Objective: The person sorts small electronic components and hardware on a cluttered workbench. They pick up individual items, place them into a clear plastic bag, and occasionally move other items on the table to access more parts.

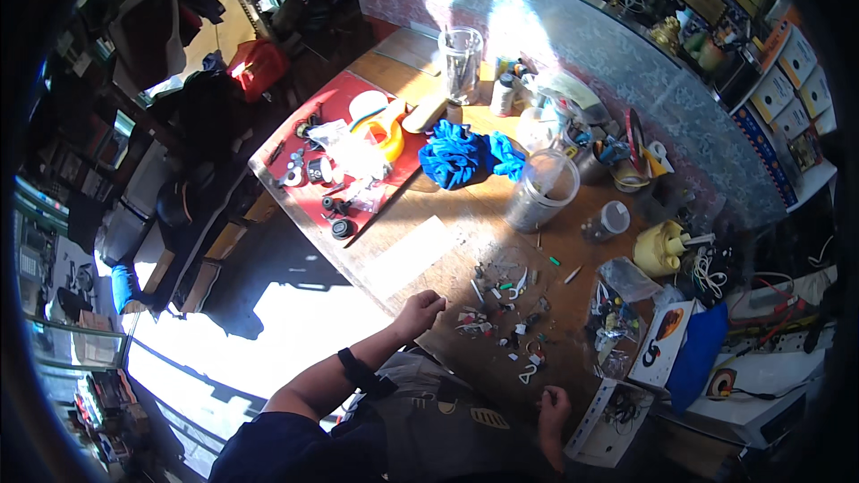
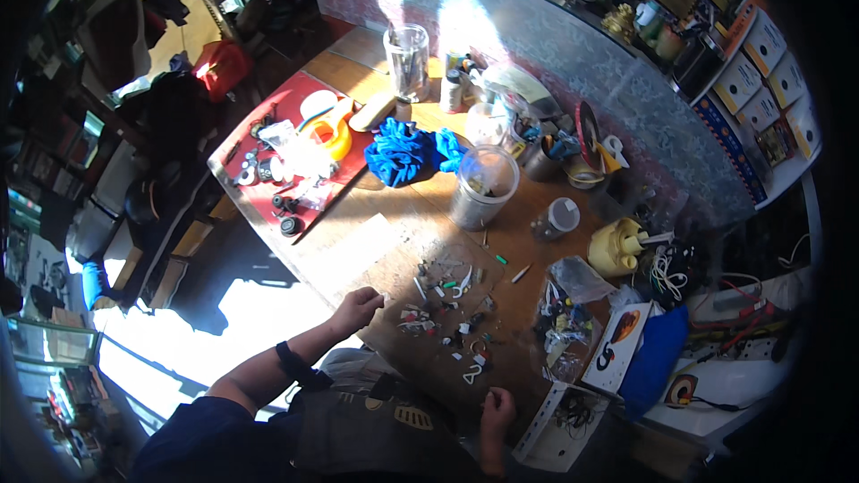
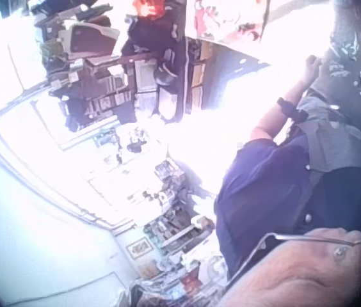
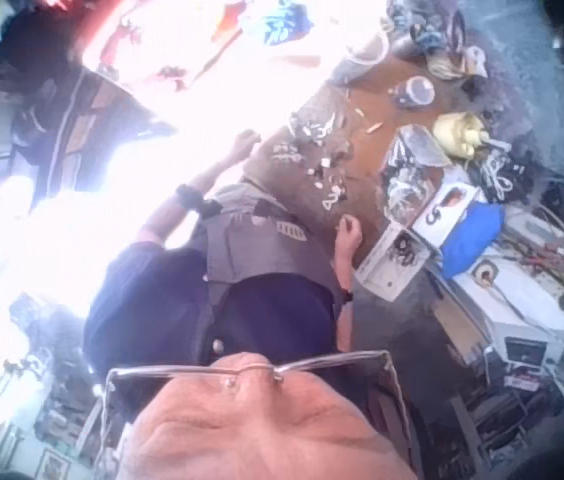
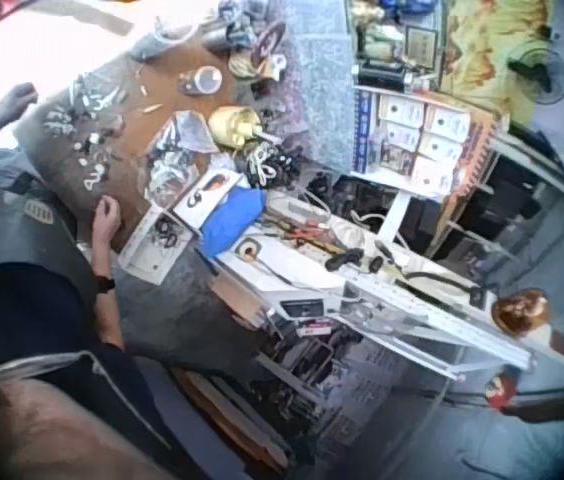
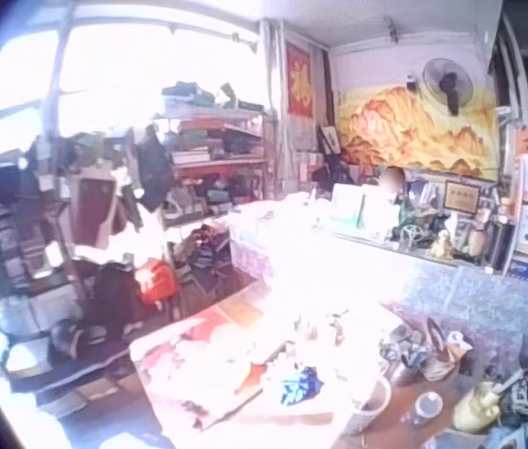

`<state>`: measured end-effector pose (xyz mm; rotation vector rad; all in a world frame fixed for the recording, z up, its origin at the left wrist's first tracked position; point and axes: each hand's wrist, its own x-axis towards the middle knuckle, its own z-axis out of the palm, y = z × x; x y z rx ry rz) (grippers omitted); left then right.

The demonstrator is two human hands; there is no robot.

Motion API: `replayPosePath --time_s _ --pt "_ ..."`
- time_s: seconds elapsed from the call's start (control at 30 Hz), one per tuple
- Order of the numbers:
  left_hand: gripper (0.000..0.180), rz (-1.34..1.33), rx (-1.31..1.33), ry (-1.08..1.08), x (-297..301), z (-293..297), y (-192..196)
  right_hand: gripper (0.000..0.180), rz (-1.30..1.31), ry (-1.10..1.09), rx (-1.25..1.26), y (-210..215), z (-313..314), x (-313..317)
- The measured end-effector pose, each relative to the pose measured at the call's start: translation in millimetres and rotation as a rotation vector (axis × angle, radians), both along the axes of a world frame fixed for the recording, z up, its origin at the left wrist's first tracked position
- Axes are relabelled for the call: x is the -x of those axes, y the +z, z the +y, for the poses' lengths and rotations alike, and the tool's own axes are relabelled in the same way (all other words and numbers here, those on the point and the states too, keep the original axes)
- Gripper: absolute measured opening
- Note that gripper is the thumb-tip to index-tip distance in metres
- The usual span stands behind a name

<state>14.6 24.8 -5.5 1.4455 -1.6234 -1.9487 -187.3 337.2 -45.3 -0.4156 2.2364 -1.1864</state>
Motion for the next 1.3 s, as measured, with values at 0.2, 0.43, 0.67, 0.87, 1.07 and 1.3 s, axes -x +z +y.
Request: replayPosePath --time_s 0.2,0.43,0.67,0.87,1.07,1.3 --pt "0.018 0.047 0.178 0.141 -22 -22 -13 0.023 0.17 0.191 -0.062 -3 0 7" --pt "0.006 0.287 -0.008 0.382 -64 -56 -10 0.021 0.192 0.27 -0.218 6 -17 11" --pt "0.011 0.338 0.173 0.621 -109 -145 23 0.019 0.302 0.413 -0.227 18 -23 13" --pt "0.014 0.319 0.307 0.648 -128 -203 23 0.021 0.098 0.422 -0.323 20 -21 11" --pt "0.013 0.244 0.273 0.641 -129 -196 -1 0.021 0.126 0.444 -0.39 14 -58 -2" --pt "0.009 0.223 0.243 0.715 -147 -193 -28 0.021 0.136 0.475 -0.427 15 -93 -9"
